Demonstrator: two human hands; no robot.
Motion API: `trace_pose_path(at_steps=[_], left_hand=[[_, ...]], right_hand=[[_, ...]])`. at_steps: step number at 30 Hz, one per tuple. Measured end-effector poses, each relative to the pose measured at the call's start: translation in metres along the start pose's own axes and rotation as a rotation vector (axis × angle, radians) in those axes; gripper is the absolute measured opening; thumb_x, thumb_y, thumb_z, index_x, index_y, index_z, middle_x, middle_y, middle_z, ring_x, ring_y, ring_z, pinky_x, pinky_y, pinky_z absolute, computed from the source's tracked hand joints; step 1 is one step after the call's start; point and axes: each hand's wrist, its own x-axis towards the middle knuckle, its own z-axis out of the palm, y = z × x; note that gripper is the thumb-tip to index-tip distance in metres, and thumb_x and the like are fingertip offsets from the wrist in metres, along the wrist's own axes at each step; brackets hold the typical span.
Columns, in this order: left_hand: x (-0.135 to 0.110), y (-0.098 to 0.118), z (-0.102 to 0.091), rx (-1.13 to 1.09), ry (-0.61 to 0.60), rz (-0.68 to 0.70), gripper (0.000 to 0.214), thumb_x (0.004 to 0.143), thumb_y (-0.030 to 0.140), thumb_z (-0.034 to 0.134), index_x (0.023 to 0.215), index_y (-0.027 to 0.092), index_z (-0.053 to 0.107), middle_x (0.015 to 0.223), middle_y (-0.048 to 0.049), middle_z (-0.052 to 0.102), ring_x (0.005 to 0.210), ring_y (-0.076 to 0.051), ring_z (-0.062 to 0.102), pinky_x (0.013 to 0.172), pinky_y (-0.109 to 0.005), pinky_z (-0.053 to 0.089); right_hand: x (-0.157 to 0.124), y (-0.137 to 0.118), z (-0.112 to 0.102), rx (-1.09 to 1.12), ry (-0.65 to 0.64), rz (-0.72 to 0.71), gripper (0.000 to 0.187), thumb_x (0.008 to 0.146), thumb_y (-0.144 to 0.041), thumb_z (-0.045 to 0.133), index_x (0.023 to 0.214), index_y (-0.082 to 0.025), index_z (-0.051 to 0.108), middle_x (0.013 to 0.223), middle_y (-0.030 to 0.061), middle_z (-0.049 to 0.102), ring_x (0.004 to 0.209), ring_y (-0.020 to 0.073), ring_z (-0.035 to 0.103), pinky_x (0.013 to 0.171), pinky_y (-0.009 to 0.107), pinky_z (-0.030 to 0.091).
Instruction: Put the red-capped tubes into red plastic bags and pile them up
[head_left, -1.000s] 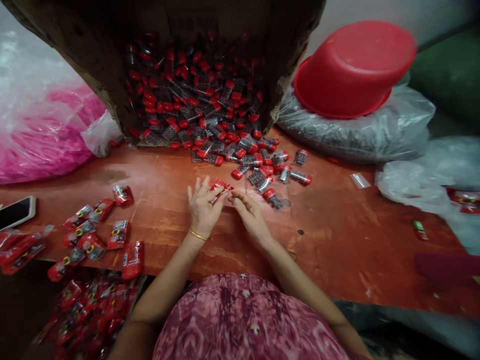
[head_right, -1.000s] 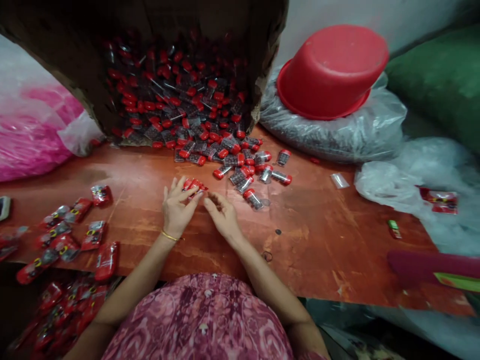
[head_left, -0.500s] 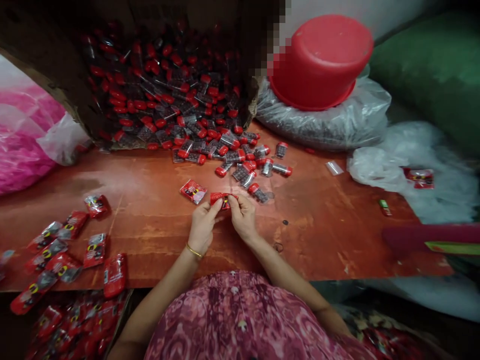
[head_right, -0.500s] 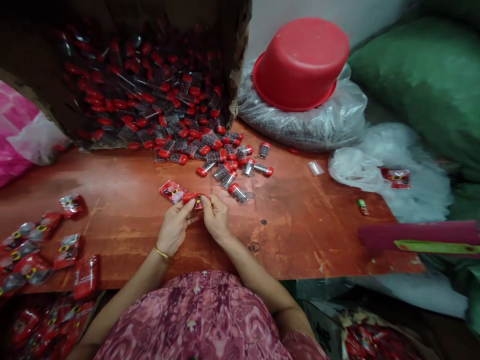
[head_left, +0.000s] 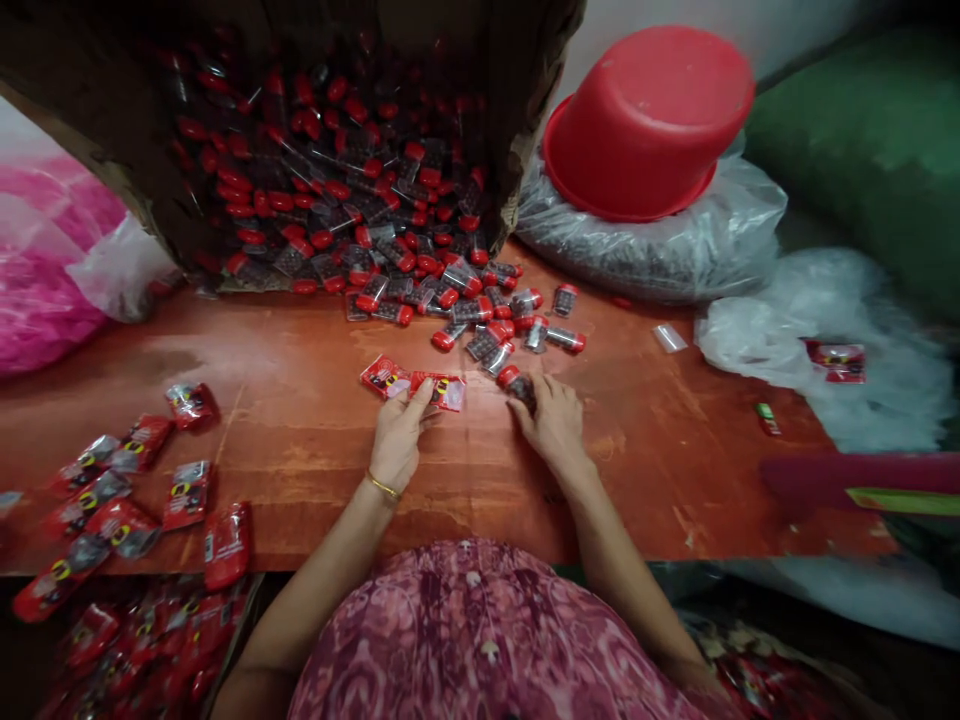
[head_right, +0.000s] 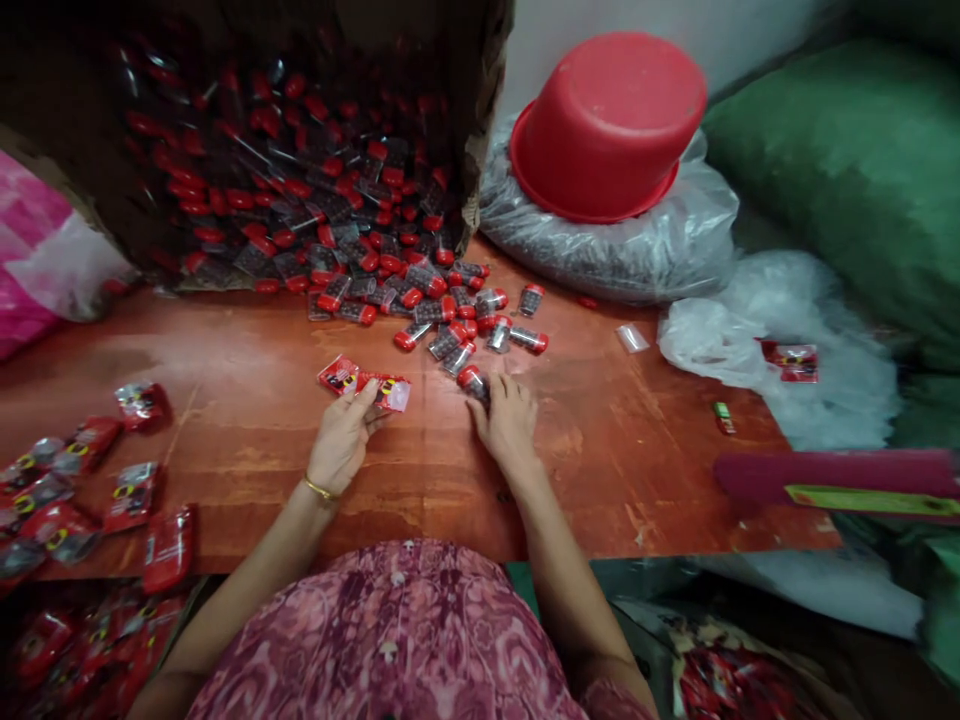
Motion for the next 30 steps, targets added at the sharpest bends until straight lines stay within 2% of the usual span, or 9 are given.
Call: trace_pose_path(at_steps=[3, 6, 8, 11, 15, 18, 23, 26, 30], left_hand=[[-0.002, 0.005, 0.0, 0.012, -0.047, -0.019, 0.042, 0.047, 0.045, 0.08, 0.071, 0.015, 0.063, 0.067, 0.0012, 0.067, 0.058, -0.009, 0.06, 0.058, -0.02, 0.048], [-0.003, 0.006, -0.001, 0.04, -0.105, -0.008, 0.043, 0.048, 0.048, 0.08, 0.07, 0.014, 0.063, 0.066, 0.0, 0.067, 0.057, -0.009, 0.059, 0.059, -0.02, 0.048], [-0.003, 0.005, -0.002, 0.059, -0.156, 0.015, 0.042, 0.05, 0.048, 0.079, 0.071, 0.015, 0.063, 0.065, 0.0003, 0.066, 0.057, -0.009, 0.059, 0.058, -0.02, 0.048], [-0.003, 0.003, -0.002, 0.089, -0.232, 0.06, 0.039, 0.053, 0.045, 0.078, 0.074, 0.016, 0.064, 0.066, 0.0014, 0.066, 0.056, -0.008, 0.057, 0.056, -0.02, 0.048], [-0.001, -0.001, 0.0, 0.122, -0.199, 0.101, 0.04, 0.052, 0.047, 0.078, 0.073, 0.015, 0.065, 0.062, 0.0021, 0.064, 0.054, -0.009, 0.056, 0.056, -0.022, 0.048], [0.0, -0.004, 0.0, 0.167, -0.167, 0.126, 0.041, 0.054, 0.052, 0.074, 0.067, 0.015, 0.065, 0.059, 0.0018, 0.062, 0.053, -0.009, 0.054, 0.058, -0.024, 0.047], [0.001, -0.003, -0.003, 0.32, -0.207, 0.225, 0.034, 0.057, 0.046, 0.074, 0.064, 0.014, 0.064, 0.06, 0.0027, 0.06, 0.057, -0.009, 0.049, 0.06, -0.022, 0.042], [0.001, 0.0, -0.005, 0.433, -0.25, 0.273, 0.029, 0.061, 0.043, 0.072, 0.064, 0.015, 0.064, 0.06, 0.0025, 0.058, 0.058, -0.01, 0.047, 0.059, -0.022, 0.04], [0.0, 0.006, -0.008, 0.57, -0.283, 0.341, 0.024, 0.064, 0.04, 0.07, 0.063, 0.016, 0.065, 0.058, 0.0019, 0.055, 0.058, -0.011, 0.044, 0.058, -0.022, 0.037]], right_hand=[[-0.009, 0.008, -0.001, 0.115, -0.037, -0.014, 0.035, 0.086, -0.033, 0.041, 0.107, -0.012, 0.06, 0.096, 0.0156, 0.065, 0.082, 0.025, 0.057, 0.073, 0.038, 0.044], [-0.023, -0.006, -0.012, 0.453, -0.036, 0.03, 0.034, 0.088, -0.032, 0.036, 0.102, -0.014, 0.062, 0.079, 0.0083, 0.066, 0.066, 0.0184, 0.058, 0.061, 0.03, 0.046], [-0.029, -0.019, -0.024, 0.668, -0.102, 0.077, 0.034, 0.089, -0.035, 0.037, 0.095, -0.015, 0.063, 0.067, 0.0032, 0.062, 0.053, 0.0144, 0.054, 0.051, 0.026, 0.044], [-0.033, -0.034, -0.038, 0.847, -0.209, 0.12, 0.033, 0.086, -0.038, 0.042, 0.085, -0.016, 0.066, 0.053, -0.0019, 0.055, 0.041, 0.0106, 0.046, 0.04, 0.022, 0.037], [-0.032, -0.041, -0.043, 0.9, -0.208, 0.154, 0.032, 0.084, -0.039, 0.045, 0.079, -0.016, 0.066, 0.053, -0.0022, 0.055, 0.04, 0.0098, 0.045, 0.039, 0.021, 0.036], [-0.033, -0.042, -0.045, 0.887, -0.172, 0.155, 0.032, 0.083, -0.041, 0.047, 0.077, -0.017, 0.067, 0.058, -0.0003, 0.059, 0.046, 0.0114, 0.049, 0.042, 0.022, 0.039], [-0.035, -0.046, -0.053, 0.881, -0.151, 0.14, 0.031, 0.082, -0.04, 0.047, 0.073, -0.018, 0.067, 0.066, 0.0019, 0.064, 0.058, 0.0146, 0.057, 0.052, 0.024, 0.045], [-0.034, -0.047, -0.056, 0.903, -0.192, 0.148, 0.032, 0.082, -0.04, 0.047, 0.071, -0.017, 0.067, 0.064, 0.0017, 0.062, 0.056, 0.014, 0.055, 0.051, 0.024, 0.044], [-0.031, -0.049, -0.059, 0.934, -0.34, 0.163, 0.037, 0.082, -0.043, 0.046, 0.064, -0.016, 0.064, 0.055, -0.0001, 0.054, 0.046, 0.0107, 0.045, 0.042, 0.022, 0.036]])
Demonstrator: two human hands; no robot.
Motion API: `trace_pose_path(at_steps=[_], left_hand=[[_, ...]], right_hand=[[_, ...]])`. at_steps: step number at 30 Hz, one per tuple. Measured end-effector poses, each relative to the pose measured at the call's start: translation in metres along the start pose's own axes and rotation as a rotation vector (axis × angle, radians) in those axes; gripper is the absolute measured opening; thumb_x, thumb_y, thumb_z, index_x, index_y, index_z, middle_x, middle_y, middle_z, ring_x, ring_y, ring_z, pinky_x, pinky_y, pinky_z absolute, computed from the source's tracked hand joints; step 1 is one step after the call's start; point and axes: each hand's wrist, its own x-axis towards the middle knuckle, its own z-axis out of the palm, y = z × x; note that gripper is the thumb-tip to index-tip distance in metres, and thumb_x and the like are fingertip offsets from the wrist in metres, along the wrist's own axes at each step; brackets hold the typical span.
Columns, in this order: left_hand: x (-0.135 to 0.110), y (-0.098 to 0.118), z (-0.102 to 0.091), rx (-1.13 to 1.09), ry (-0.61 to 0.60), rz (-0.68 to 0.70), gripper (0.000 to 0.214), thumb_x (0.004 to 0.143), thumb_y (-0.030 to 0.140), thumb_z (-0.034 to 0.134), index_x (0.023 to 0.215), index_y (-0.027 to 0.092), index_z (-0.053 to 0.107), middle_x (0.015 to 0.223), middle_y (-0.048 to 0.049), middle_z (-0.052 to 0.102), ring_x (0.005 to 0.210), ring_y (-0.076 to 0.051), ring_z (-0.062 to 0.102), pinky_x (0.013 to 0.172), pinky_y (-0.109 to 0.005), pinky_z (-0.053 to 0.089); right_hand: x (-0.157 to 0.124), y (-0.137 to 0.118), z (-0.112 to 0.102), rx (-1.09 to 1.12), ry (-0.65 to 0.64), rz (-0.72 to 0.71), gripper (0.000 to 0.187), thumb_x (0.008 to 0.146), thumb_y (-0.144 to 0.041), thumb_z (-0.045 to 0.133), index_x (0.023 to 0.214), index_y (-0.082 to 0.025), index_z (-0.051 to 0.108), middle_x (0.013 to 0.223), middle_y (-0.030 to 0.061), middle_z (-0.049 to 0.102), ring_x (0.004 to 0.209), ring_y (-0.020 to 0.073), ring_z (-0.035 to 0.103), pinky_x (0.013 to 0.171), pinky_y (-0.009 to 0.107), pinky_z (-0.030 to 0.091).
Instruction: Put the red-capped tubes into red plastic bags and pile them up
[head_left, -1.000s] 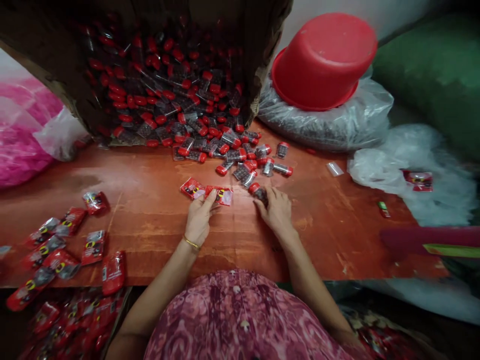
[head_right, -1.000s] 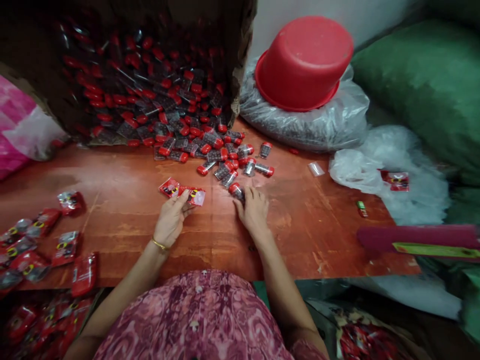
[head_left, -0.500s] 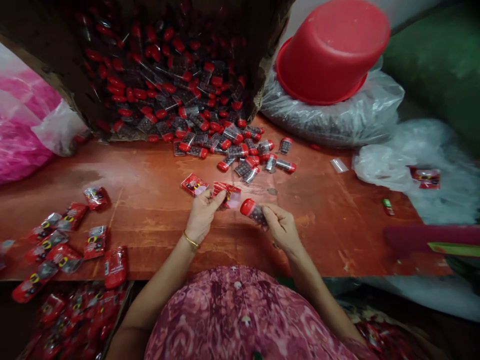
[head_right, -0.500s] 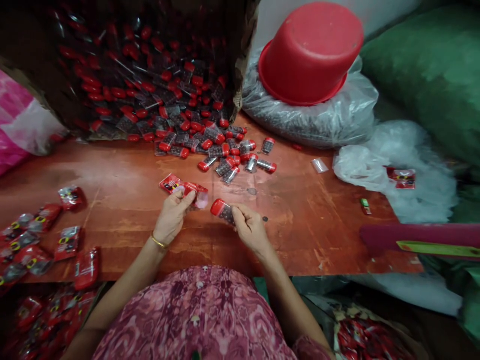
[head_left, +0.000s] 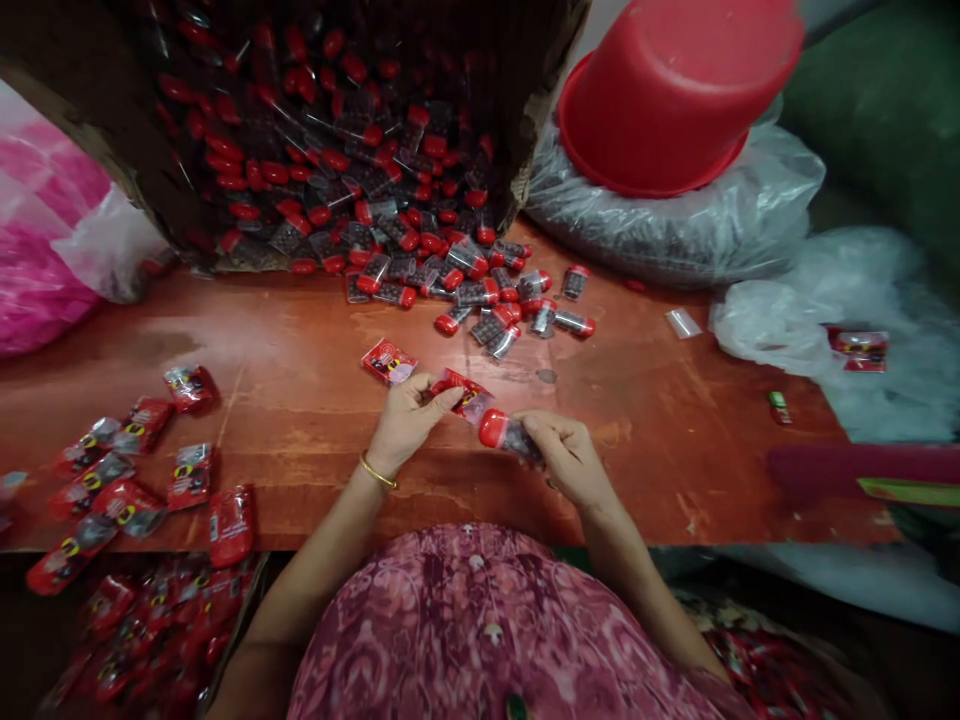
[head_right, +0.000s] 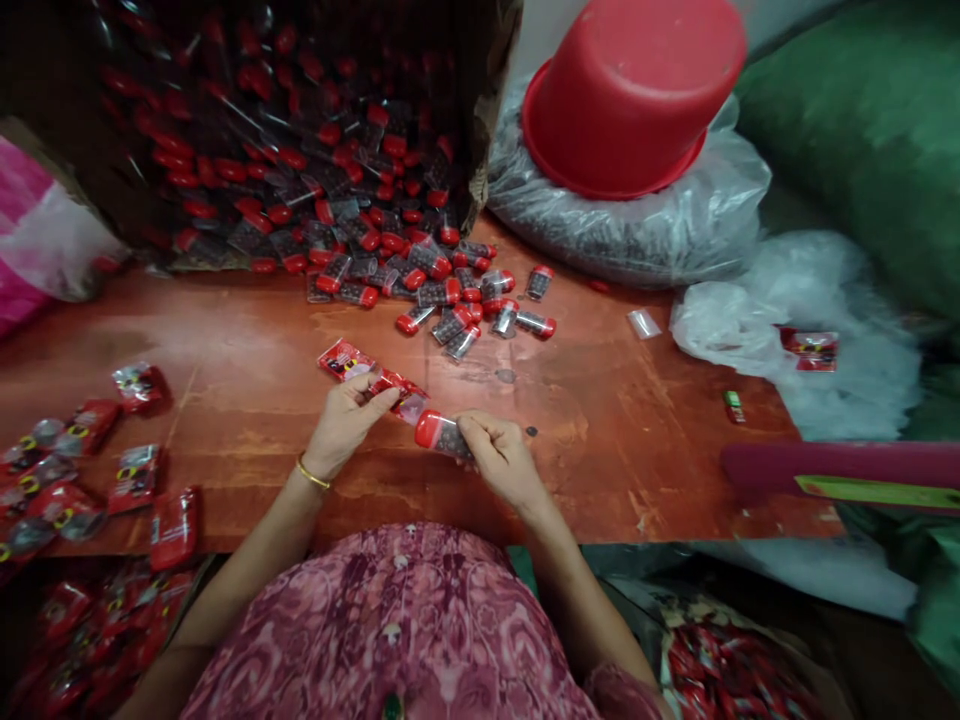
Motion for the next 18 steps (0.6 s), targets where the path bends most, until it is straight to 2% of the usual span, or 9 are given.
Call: trace_pose_path(at_steps=[3, 9, 12, 18], left_hand=[[0.0, 0.002, -0.004, 0.058, -0.049, 0.014, 0.022, 0.064, 0.038, 0.07, 0.062, 0.017, 0.064, 0.058, 0.0016, 0.055, 0.059, -0.012, 0.046, 0.058, -0.023, 0.037], [0.003, 0.002, -0.014, 0.092, -0.224, 0.035, 0.018, 0.069, 0.035, 0.066, 0.068, 0.017, 0.066, 0.067, -0.001, 0.062, 0.065, -0.013, 0.052, 0.063, -0.024, 0.041], [0.004, 0.001, -0.011, 0.038, -0.194, 0.0, 0.02, 0.068, 0.035, 0.069, 0.071, 0.016, 0.066, 0.069, -0.0009, 0.062, 0.065, -0.012, 0.054, 0.065, -0.024, 0.043], [0.0, -0.009, 0.011, -0.357, -0.039, -0.19, 0.034, 0.051, 0.031, 0.08, 0.078, 0.016, 0.066, 0.08, -0.0026, 0.07, 0.073, -0.015, 0.062, 0.073, -0.028, 0.049]], right_hand=[[0.002, -0.003, 0.0, 0.008, -0.062, 0.011, 0.042, 0.082, -0.046, 0.045, 0.055, -0.016, 0.057, 0.054, -0.0002, 0.05, 0.046, 0.0096, 0.041, 0.042, 0.021, 0.032], [0.009, 0.001, 0.001, -0.052, -0.08, -0.021, 0.045, 0.083, -0.046, 0.044, 0.048, -0.018, 0.046, 0.052, -0.0011, 0.046, 0.048, 0.0096, 0.042, 0.045, 0.021, 0.033], [0.011, 0.006, 0.004, -0.086, -0.078, -0.065, 0.041, 0.085, -0.043, 0.042, 0.056, -0.017, 0.054, 0.056, -0.0004, 0.051, 0.052, 0.0108, 0.046, 0.048, 0.021, 0.036], [0.01, 0.015, 0.017, -0.176, 0.011, -0.17, 0.031, 0.09, -0.035, 0.038, 0.085, -0.017, 0.063, 0.073, 0.0026, 0.063, 0.066, 0.0141, 0.057, 0.06, 0.024, 0.044]])
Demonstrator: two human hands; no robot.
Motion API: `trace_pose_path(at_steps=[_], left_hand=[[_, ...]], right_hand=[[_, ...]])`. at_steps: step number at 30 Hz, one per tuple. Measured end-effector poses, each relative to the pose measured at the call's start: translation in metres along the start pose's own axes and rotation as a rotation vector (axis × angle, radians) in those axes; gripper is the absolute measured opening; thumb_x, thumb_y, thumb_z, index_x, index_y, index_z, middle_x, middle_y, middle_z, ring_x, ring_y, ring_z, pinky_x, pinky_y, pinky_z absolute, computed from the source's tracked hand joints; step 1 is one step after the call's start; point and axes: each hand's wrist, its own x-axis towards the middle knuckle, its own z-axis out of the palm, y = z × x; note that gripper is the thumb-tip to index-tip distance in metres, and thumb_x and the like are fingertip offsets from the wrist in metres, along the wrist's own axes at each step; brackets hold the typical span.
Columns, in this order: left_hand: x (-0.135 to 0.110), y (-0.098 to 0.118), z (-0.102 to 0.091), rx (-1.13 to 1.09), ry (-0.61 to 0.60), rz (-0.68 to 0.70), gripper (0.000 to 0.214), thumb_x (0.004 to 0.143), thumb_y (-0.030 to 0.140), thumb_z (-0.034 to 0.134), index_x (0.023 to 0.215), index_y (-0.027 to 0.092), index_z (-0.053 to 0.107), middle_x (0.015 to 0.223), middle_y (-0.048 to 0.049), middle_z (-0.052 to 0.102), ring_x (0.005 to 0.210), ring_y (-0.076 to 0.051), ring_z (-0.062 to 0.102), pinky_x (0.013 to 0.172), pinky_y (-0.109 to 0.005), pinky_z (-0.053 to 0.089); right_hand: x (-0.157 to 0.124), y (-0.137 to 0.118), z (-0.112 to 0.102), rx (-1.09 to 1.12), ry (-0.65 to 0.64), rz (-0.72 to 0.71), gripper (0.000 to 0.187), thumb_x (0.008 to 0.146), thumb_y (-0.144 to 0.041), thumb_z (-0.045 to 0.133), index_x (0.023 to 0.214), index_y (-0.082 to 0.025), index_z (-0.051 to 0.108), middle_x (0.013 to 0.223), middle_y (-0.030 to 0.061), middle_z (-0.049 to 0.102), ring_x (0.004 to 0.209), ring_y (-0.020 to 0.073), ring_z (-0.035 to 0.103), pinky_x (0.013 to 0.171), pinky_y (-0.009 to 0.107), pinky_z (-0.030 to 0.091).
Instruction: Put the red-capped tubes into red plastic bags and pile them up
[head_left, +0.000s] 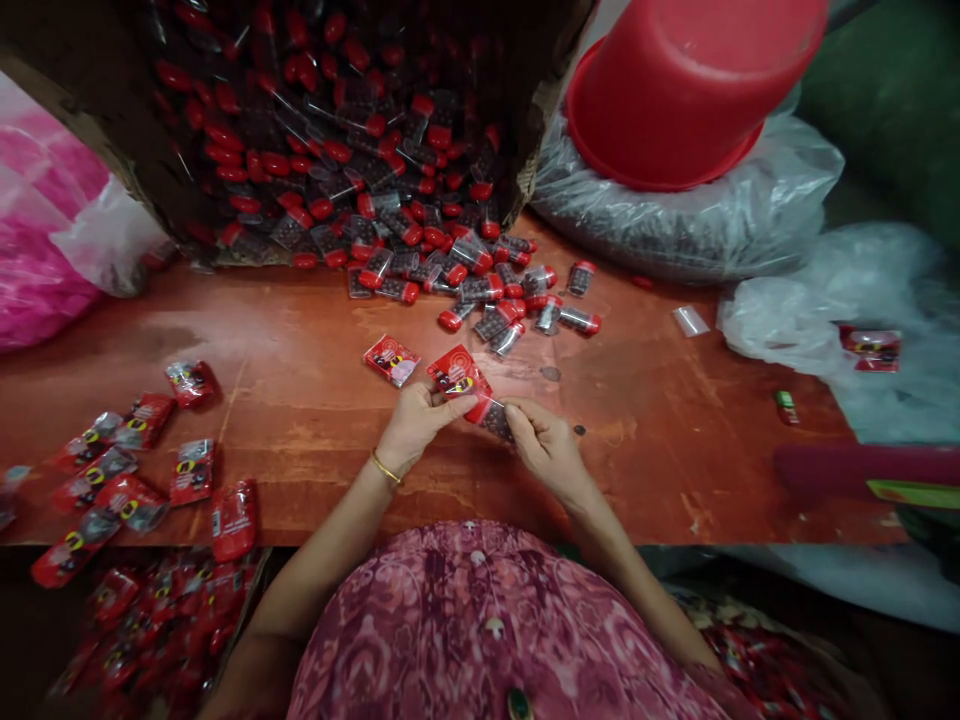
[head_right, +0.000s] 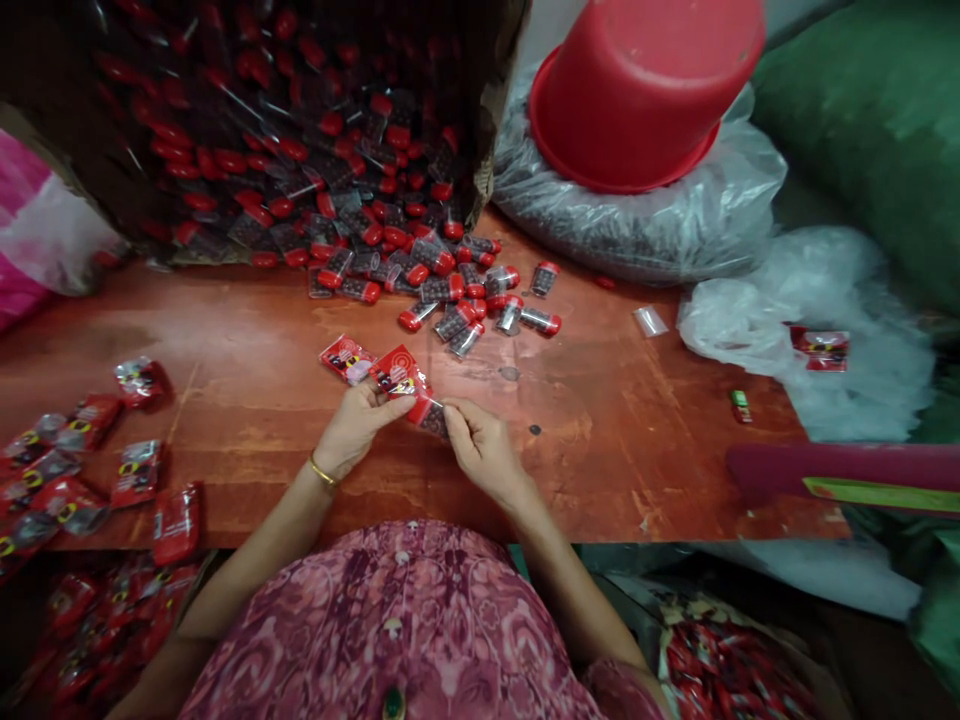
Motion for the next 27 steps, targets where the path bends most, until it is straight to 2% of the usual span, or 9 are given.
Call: trace_pose_path(at_steps=[5, 7, 10, 13, 17, 19, 24, 27], left_hand=[[-0.005, -0.011, 0.011, -0.126, 0.098, -0.068, 0.037, 0.046, 0.024, 0.082, 0.078, 0.016, 0.067, 0.08, -0.0026, 0.071, 0.073, -0.015, 0.064, 0.076, -0.03, 0.05], [-0.006, -0.013, 0.014, -0.179, 0.131, -0.082, 0.037, 0.046, 0.024, 0.083, 0.078, 0.015, 0.067, 0.078, -0.0018, 0.071, 0.071, -0.014, 0.063, 0.077, -0.029, 0.049], [-0.006, -0.014, 0.018, -0.243, 0.152, -0.113, 0.035, 0.046, 0.027, 0.083, 0.074, 0.013, 0.068, 0.074, -0.0007, 0.07, 0.068, -0.012, 0.061, 0.076, -0.027, 0.046], [-0.005, -0.012, 0.019, -0.264, 0.151, -0.118, 0.032, 0.049, 0.029, 0.082, 0.071, 0.012, 0.067, 0.069, 0.0, 0.068, 0.065, -0.01, 0.058, 0.072, -0.024, 0.044], [-0.004, -0.008, 0.02, -0.344, 0.133, -0.073, 0.033, 0.047, 0.028, 0.083, 0.072, 0.012, 0.066, 0.069, 0.001, 0.068, 0.064, -0.007, 0.057, 0.07, -0.021, 0.043], [-0.003, -0.007, 0.02, -0.374, 0.14, -0.063, 0.034, 0.046, 0.028, 0.083, 0.071, 0.013, 0.066, 0.068, 0.0017, 0.067, 0.063, -0.007, 0.056, 0.068, -0.02, 0.044], [-0.003, -0.014, 0.021, -0.332, 0.104, -0.062, 0.032, 0.054, 0.037, 0.079, 0.068, 0.012, 0.063, 0.055, 0.0037, 0.059, 0.049, -0.006, 0.049, 0.051, -0.02, 0.039], [-0.004, -0.012, 0.019, -0.29, 0.093, -0.034, 0.031, 0.057, 0.037, 0.077, 0.071, 0.013, 0.062, 0.051, 0.0045, 0.056, 0.042, -0.006, 0.044, 0.042, -0.02, 0.034]], right_hand=[[-0.005, 0.004, 0.012, -0.102, 0.169, -0.034, 0.027, 0.09, -0.033, 0.04, 0.095, -0.017, 0.061, 0.082, 0.0054, 0.067, 0.07, 0.0158, 0.06, 0.065, 0.027, 0.047], [-0.005, 0.004, 0.016, -0.079, 0.231, -0.004, 0.027, 0.09, -0.035, 0.04, 0.095, -0.017, 0.06, 0.078, 0.0048, 0.065, 0.066, 0.0151, 0.059, 0.062, 0.027, 0.047], [-0.002, 0.004, 0.023, 0.111, 0.173, 0.141, 0.033, 0.091, -0.043, 0.036, 0.087, -0.018, 0.057, 0.058, -0.0019, 0.054, 0.045, 0.0111, 0.048, 0.046, 0.024, 0.042], [0.002, 0.005, 0.032, 0.29, 0.115, 0.241, 0.037, 0.089, -0.052, 0.037, 0.081, -0.019, 0.053, 0.053, -0.0055, 0.045, 0.038, 0.0085, 0.039, 0.038, 0.022, 0.035], [0.009, 0.005, 0.047, 0.308, 0.252, 0.171, 0.028, 0.088, -0.048, 0.042, 0.089, -0.021, 0.05, 0.065, -0.0026, 0.051, 0.051, 0.0102, 0.047, 0.045, 0.022, 0.039], [0.012, 0.005, 0.053, 0.326, 0.28, 0.139, 0.024, 0.088, -0.045, 0.044, 0.088, -0.022, 0.048, 0.069, -0.0019, 0.051, 0.056, 0.0109, 0.049, 0.048, 0.023, 0.04], [0.022, 0.001, 0.058, 0.479, 0.279, 0.203, 0.024, 0.085, -0.047, 0.048, 0.082, -0.024, 0.042, 0.062, -0.0063, 0.045, 0.046, 0.0081, 0.044, 0.042, 0.021, 0.037], [0.027, -0.002, 0.053, 0.616, 0.152, 0.241, 0.029, 0.083, -0.051, 0.049, 0.081, -0.024, 0.041, 0.058, -0.0088, 0.043, 0.039, 0.0068, 0.043, 0.039, 0.02, 0.036]])
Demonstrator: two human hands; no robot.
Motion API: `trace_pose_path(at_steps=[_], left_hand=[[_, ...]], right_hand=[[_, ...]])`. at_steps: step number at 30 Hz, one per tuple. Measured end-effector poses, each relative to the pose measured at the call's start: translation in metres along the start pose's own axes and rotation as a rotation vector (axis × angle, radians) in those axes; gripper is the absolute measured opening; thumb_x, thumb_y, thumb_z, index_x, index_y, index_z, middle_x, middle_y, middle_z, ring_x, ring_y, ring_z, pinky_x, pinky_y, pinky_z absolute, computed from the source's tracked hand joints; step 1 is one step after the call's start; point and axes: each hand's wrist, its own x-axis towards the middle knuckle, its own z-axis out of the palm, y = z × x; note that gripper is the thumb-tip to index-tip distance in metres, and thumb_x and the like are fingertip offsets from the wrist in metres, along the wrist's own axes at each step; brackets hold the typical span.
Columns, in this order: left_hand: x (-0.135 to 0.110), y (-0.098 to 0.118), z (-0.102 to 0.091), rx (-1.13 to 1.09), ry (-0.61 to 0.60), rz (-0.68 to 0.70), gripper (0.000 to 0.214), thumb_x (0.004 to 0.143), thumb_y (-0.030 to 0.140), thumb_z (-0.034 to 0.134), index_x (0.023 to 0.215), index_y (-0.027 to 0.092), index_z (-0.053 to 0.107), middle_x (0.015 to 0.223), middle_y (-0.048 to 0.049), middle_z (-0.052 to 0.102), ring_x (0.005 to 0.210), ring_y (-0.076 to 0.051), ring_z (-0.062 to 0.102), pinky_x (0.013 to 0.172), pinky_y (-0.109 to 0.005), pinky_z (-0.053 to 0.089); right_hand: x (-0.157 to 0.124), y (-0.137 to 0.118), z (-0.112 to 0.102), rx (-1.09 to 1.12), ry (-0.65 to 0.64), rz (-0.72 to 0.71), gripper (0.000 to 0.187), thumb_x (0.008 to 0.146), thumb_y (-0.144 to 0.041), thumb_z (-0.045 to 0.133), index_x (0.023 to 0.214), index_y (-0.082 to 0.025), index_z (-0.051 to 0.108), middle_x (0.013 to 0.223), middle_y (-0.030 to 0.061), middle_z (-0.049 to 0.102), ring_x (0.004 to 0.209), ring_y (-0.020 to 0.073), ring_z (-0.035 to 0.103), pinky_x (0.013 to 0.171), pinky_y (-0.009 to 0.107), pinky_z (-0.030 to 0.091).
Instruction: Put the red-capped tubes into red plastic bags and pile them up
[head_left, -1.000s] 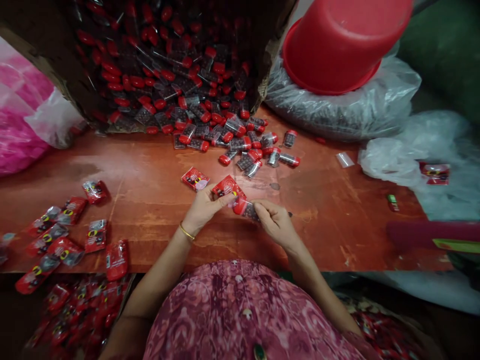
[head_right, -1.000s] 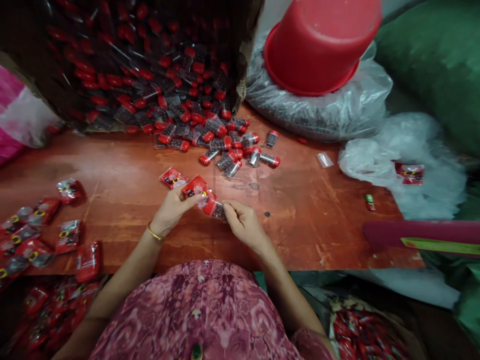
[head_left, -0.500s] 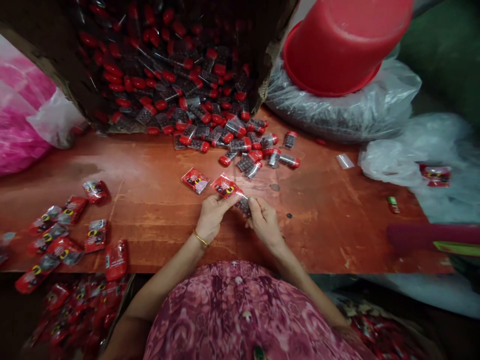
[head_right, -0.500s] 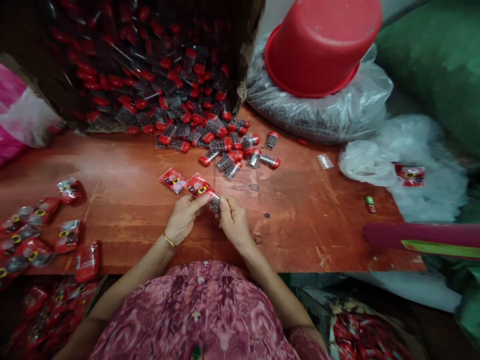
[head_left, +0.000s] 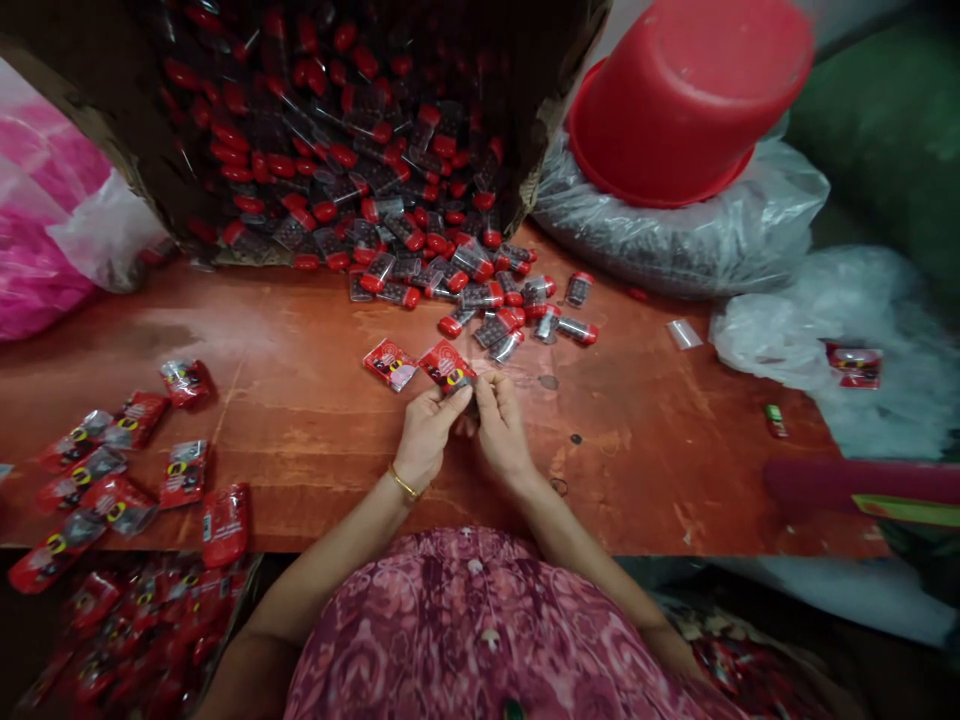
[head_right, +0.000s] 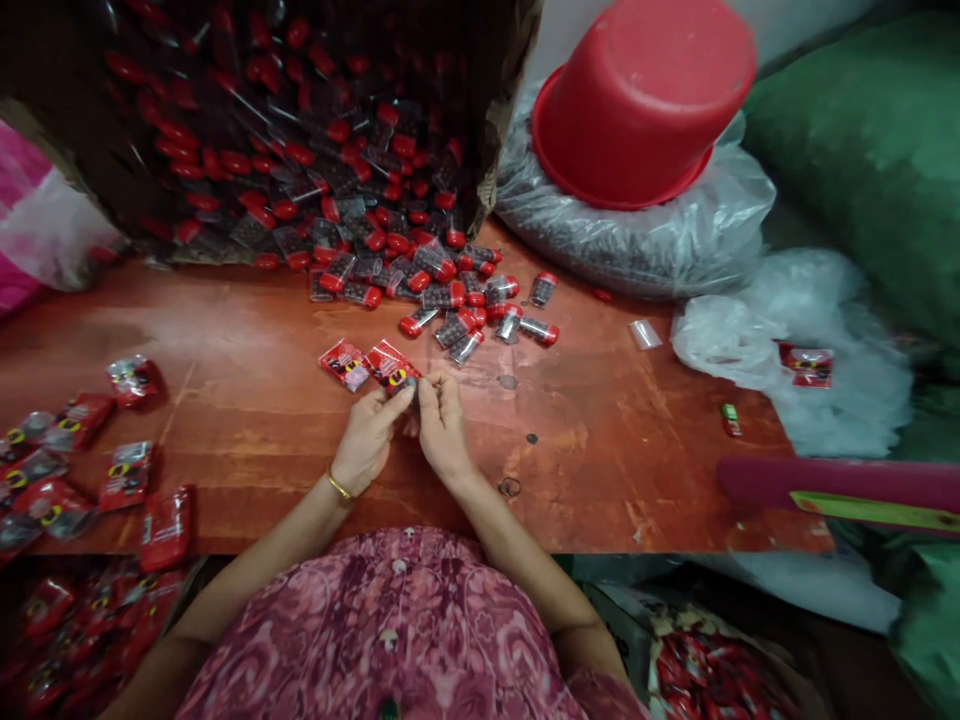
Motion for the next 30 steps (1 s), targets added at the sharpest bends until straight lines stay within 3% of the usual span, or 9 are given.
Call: trace_pose_path(at_steps=[4, 9, 12, 16, 19, 21, 23, 26, 30], left_hand=[[-0.001, 0.01, -0.007, -0.053, 0.06, 0.074, 0.026, 0.06, 0.032, 0.076, 0.072, 0.013, 0.062, 0.065, 0.0007, 0.064, 0.056, -0.007, 0.055, 0.051, -0.019, 0.041], [-0.007, 0.005, -0.013, -0.106, 0.025, -0.031, 0.027, 0.061, 0.033, 0.076, 0.073, 0.013, 0.063, 0.063, 0.0012, 0.064, 0.055, -0.007, 0.054, 0.052, -0.019, 0.041], [-0.01, 0.005, -0.02, -0.15, 0.066, -0.056, 0.026, 0.063, 0.032, 0.075, 0.078, 0.014, 0.064, 0.071, -0.0016, 0.068, 0.064, -0.01, 0.061, 0.063, -0.021, 0.046], [-0.008, 0.029, -0.048, -0.202, 0.27, 0.061, 0.019, 0.072, 0.032, 0.068, 0.081, 0.015, 0.066, 0.088, -0.005, 0.071, 0.084, -0.014, 0.066, 0.08, -0.025, 0.047], [-0.003, 0.052, -0.076, -0.345, 0.539, 0.281, 0.02, 0.082, 0.038, 0.056, 0.077, 0.02, 0.063, 0.088, -0.0004, 0.071, 0.085, -0.01, 0.065, 0.083, -0.023, 0.046], [-0.001, 0.061, -0.09, -0.425, 0.657, 0.334, 0.029, 0.085, 0.045, 0.048, 0.077, 0.021, 0.061, 0.092, -0.0001, 0.07, 0.088, -0.009, 0.064, 0.084, -0.023, 0.046], [0.0, 0.061, -0.094, -0.405, 0.686, 0.286, 0.035, 0.085, 0.05, 0.045, 0.077, 0.02, 0.061, 0.093, -0.0026, 0.07, 0.089, -0.01, 0.064, 0.085, -0.024, 0.046], [0.003, 0.05, -0.086, -0.07, 0.595, 0.219, 0.032, 0.075, 0.049, 0.058, 0.084, 0.018, 0.063, 0.09, -0.0063, 0.07, 0.085, -0.016, 0.066, 0.085, -0.031, 0.048], [0.019, 0.042, -0.072, 0.866, 0.422, 0.421, 0.033, 0.065, 0.041, 0.071, 0.091, 0.021, 0.069, 0.112, -0.0104, 0.066, 0.112, -0.028, 0.055, 0.1, -0.046, 0.036]], right_hand=[[0.002, -0.005, -0.007, 0.022, -0.231, 0.051, 0.034, 0.077, -0.053, 0.057, 0.09, -0.023, 0.046, 0.063, -0.0071, 0.055, 0.042, 0.0078, 0.053, 0.047, 0.022, 0.043], [0.009, 0.006, -0.002, -0.087, -0.167, -0.004, 0.032, 0.074, -0.051, 0.061, 0.082, -0.022, 0.049, 0.055, -0.0068, 0.055, 0.04, 0.0089, 0.05, 0.041, 0.021, 0.04], [0.02, 0.008, 0.002, -0.309, -0.147, -0.118, 0.03, 0.077, -0.051, 0.057, 0.075, -0.021, 0.051, 0.054, -0.0041, 0.055, 0.044, 0.0111, 0.05, 0.044, 0.023, 0.042], [0.049, 0.0, -0.01, -0.942, 0.0, -0.418, 0.031, 0.085, -0.044, 0.048, 0.09, -0.016, 0.061, 0.09, 0.0118, 0.066, 0.085, 0.0241, 0.059, 0.078, 0.039, 0.047], [0.073, 0.001, -0.027, -1.312, 0.125, -0.475, 0.039, 0.084, -0.038, 0.051, 0.114, -0.013, 0.056, 0.128, 0.0199, 0.051, 0.117, 0.0362, 0.044, 0.094, 0.053, 0.035], [0.08, 0.008, -0.038, -1.424, 0.053, -0.518, 0.038, 0.085, -0.033, 0.049, 0.118, -0.014, 0.055, 0.136, 0.0174, 0.044, 0.126, 0.0378, 0.034, 0.1, 0.056, 0.028], [0.079, 0.015, -0.048, -1.444, -0.088, -0.589, 0.032, 0.087, -0.026, 0.044, 0.114, -0.016, 0.057, 0.136, 0.0132, 0.047, 0.13, 0.0342, 0.031, 0.103, 0.055, 0.025], [0.068, 0.021, -0.068, -1.36, -0.279, -0.669, 0.029, 0.084, -0.017, 0.04, 0.105, -0.017, 0.059, 0.13, 0.0097, 0.054, 0.131, 0.0276, 0.034, 0.107, 0.051, 0.022], [0.052, 0.017, -0.094, -1.237, -0.37, -0.729, 0.023, 0.078, -0.02, 0.044, 0.096, -0.018, 0.058, 0.124, 0.0097, 0.058, 0.13, 0.0264, 0.037, 0.107, 0.051, 0.022]])
